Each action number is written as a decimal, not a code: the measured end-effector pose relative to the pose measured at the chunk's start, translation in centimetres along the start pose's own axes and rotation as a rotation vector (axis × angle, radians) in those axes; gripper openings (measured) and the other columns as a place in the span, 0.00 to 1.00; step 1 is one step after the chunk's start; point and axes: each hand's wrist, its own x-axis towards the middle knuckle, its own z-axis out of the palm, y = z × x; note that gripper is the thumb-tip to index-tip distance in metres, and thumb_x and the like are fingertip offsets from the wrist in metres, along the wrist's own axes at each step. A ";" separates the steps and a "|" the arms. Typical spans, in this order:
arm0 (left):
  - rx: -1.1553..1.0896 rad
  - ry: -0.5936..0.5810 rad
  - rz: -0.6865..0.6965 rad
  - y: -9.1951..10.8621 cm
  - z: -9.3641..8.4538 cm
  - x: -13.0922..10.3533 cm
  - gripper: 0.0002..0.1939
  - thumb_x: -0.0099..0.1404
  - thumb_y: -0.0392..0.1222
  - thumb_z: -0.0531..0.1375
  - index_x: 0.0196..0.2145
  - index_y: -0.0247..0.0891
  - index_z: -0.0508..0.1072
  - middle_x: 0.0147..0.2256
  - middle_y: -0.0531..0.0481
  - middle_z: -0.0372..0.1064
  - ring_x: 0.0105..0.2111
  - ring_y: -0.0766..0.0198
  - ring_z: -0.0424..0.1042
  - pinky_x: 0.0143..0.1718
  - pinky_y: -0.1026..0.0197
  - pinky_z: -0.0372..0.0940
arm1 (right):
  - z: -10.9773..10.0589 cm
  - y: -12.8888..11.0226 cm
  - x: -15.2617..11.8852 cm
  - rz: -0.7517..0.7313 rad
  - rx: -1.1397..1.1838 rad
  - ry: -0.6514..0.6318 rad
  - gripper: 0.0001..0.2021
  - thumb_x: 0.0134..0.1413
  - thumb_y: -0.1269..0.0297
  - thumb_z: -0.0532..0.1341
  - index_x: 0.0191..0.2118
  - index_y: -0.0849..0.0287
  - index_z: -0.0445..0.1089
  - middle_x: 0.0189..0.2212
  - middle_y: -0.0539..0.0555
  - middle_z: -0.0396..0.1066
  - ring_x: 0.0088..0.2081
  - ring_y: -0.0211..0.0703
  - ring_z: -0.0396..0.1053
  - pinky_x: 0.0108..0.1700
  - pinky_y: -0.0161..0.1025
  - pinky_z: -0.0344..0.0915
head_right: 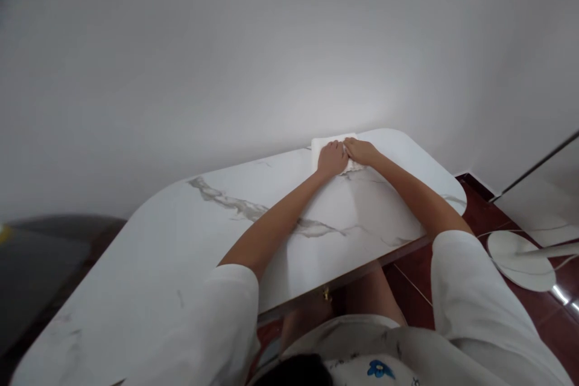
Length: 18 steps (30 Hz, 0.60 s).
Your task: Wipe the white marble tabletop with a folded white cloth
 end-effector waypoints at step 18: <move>-0.123 0.002 0.313 6.1 0.7 0.0 0.19 0.69 0.37 0.46 0.54 0.31 0.66 0.56 0.35 0.65 0.57 0.50 0.62 0.58 0.49 0.55 | -3.0 1.1 -8.8 0.231 -0.247 -0.085 0.21 0.67 0.69 0.40 0.54 0.75 0.64 0.55 0.74 0.65 0.54 0.57 0.65 0.43 0.44 0.68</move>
